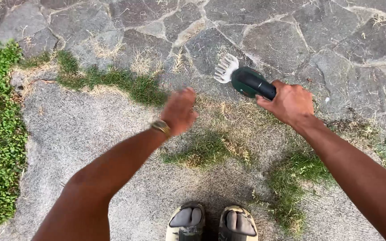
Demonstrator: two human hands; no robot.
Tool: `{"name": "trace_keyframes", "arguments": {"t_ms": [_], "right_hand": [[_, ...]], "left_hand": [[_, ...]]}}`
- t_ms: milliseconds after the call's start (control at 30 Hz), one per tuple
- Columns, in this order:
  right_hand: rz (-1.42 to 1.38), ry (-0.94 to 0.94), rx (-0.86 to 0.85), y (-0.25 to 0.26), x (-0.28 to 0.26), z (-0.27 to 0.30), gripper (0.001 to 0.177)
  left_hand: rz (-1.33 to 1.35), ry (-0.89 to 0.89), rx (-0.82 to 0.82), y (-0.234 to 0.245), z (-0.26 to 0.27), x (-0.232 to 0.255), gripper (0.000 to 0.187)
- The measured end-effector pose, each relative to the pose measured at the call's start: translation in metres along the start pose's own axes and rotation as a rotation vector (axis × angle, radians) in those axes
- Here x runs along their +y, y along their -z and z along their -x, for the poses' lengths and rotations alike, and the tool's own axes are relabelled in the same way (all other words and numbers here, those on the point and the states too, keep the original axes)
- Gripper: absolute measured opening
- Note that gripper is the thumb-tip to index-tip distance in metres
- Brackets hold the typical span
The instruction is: Trimming grass edges along a stone pathway using a handheld electric grass trimmer.
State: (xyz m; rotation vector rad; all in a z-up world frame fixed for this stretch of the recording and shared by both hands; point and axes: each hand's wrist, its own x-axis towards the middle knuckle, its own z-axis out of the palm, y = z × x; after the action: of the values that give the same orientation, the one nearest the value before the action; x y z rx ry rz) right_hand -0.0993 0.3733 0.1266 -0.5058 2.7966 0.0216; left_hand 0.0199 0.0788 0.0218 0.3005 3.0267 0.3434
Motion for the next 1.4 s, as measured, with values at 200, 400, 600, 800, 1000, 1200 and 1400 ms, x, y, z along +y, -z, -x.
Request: {"name": "trace_keyframes", "arguments": {"t_ms": [200,400,600,800,1000,1200,1400], "right_hand": [[0.091,0.001,-0.285,0.019,0.006,0.012,0.052],[0.25,-0.094,-0.46,0.011,0.032,0.019,0.059],[0.201,0.03,-0.463,-0.027,0.053,0.016,0.06],[0.103,0.05,-0.459,-0.037,0.037,0.012,0.059],[0.164,0.093,-0.451,-0.04,0.011,0.003,0.056],[0.164,0.116,-0.429,-0.042,-0.014,0.002,0.055],[0.106,0.134,-0.375,-0.052,-0.018,0.003,0.057]], "left_hand": [[0.117,-0.686,0.365,-0.095,0.04,0.078,0.043],[0.129,-0.761,-0.494,-0.052,0.036,0.058,0.044],[-0.26,-0.517,-0.216,-0.014,0.003,-0.014,0.031],[-0.496,0.026,-0.128,-0.015,-0.001,-0.087,0.055],[-0.483,0.241,-0.267,0.012,0.015,-0.082,0.053],[-0.512,0.229,-0.373,0.024,0.016,-0.08,0.047],[-0.501,0.196,-0.374,0.029,0.016,-0.086,0.046]]}}
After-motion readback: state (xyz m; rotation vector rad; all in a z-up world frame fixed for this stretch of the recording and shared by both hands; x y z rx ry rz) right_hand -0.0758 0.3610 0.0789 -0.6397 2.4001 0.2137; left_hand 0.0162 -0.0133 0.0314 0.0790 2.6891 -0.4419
